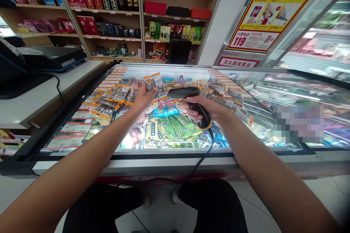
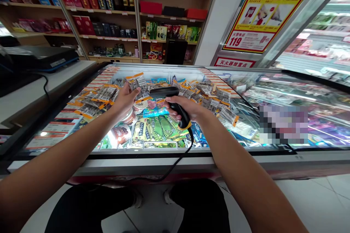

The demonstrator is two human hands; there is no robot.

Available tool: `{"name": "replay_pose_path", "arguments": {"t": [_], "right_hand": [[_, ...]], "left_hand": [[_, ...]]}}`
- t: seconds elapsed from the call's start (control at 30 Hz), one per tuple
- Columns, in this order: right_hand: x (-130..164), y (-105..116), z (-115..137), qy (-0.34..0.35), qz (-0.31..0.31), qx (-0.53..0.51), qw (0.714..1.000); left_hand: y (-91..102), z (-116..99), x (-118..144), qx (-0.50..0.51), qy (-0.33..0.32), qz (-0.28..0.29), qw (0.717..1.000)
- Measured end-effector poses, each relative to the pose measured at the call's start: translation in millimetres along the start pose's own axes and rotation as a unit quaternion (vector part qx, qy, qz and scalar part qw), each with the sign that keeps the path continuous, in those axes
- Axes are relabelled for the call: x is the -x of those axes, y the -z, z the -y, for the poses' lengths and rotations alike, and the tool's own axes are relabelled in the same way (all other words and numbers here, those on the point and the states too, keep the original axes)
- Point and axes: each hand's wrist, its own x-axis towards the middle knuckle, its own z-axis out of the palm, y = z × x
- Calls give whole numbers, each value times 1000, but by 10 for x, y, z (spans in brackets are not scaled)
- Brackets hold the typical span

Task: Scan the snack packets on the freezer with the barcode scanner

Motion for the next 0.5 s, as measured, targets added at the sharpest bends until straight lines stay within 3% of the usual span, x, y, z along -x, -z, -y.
{"name": "replay_pose_path", "arguments": {"t": [0.1,0.2,0.3,0.4,0.5], "right_hand": [[7,-9,9,7,-2,2,1000],[1,-1,29,22,-21,-23,999],[-14,37,60,40,-61,-73,995],[-25,86,88,54,-107,-110,987],[-26,116,101,53,-127,-133,982]], "left_hand": [[35,-24,-27,-52,3,14,999],[176,-100,-61,-231,-44,17,972],[388,-174,-85,-463,-76,14,883],[554,-184,-97,-597,-102,-13,796],[583,-126,-106,-623,-181,4,761]]}}
